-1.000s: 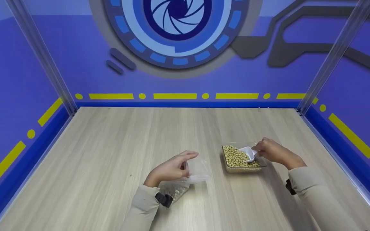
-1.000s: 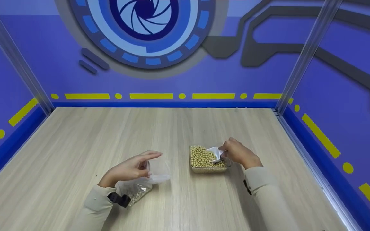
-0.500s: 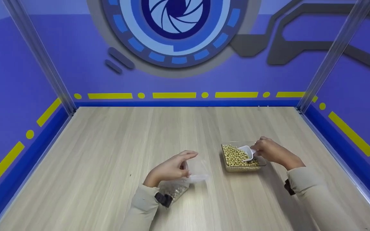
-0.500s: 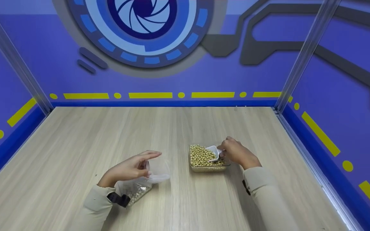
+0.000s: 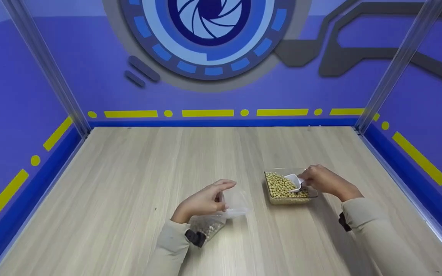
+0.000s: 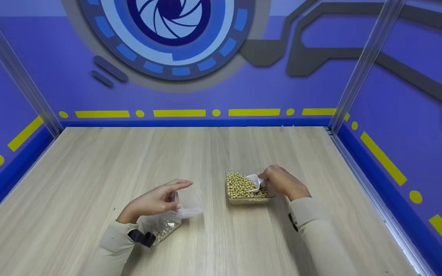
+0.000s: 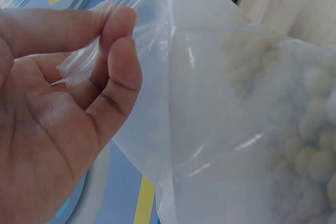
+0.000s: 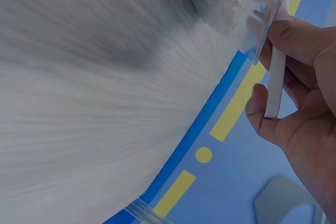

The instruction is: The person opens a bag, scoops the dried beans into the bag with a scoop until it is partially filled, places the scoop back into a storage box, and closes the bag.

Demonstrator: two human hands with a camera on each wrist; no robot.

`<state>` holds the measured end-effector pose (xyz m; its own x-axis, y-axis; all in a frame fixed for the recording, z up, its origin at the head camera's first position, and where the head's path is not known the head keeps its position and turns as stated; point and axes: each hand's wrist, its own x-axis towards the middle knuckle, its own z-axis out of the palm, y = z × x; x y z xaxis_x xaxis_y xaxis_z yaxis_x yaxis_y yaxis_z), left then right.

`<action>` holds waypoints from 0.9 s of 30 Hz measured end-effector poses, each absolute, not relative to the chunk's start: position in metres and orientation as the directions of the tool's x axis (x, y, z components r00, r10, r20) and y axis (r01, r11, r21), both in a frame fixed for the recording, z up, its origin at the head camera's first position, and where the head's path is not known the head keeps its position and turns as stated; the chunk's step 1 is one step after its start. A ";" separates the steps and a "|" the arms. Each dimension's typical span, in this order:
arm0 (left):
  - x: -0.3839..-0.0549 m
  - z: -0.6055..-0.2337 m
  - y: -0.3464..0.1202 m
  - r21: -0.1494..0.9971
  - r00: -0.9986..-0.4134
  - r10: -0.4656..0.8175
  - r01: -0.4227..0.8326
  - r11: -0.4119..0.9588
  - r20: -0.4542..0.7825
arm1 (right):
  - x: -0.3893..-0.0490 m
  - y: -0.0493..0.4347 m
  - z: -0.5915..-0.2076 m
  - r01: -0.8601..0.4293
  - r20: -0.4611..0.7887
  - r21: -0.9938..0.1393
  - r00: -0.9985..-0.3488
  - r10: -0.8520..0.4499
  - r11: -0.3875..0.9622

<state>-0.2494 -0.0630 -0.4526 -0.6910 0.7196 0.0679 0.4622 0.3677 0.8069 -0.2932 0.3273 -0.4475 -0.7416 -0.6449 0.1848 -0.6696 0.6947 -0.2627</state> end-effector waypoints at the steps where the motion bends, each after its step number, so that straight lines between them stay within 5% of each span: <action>1: -0.249 -0.453 -0.063 0.807 -0.690 0.720 0.463 0.367 0.069 | -0.294 0.327 -0.447 -0.667 0.170 -0.280 -0.742 -0.648 0.691; 10: -0.250 -0.454 -0.062 0.795 -0.690 0.720 0.479 0.373 0.078 | -0.296 0.323 -0.445 -0.642 0.067 -0.345 -0.744 -0.665 0.685; 17: -0.249 -0.453 -0.063 0.798 -0.690 0.720 0.476 0.370 0.077 | -0.300 0.323 -0.451 -0.652 0.099 -0.347 -0.740 -0.666 0.674; 27: -0.249 -0.453 -0.063 0.809 -0.690 0.722 0.451 0.376 0.049 | -0.296 0.322 -0.453 -0.581 0.101 -0.307 -0.807 -0.581 0.754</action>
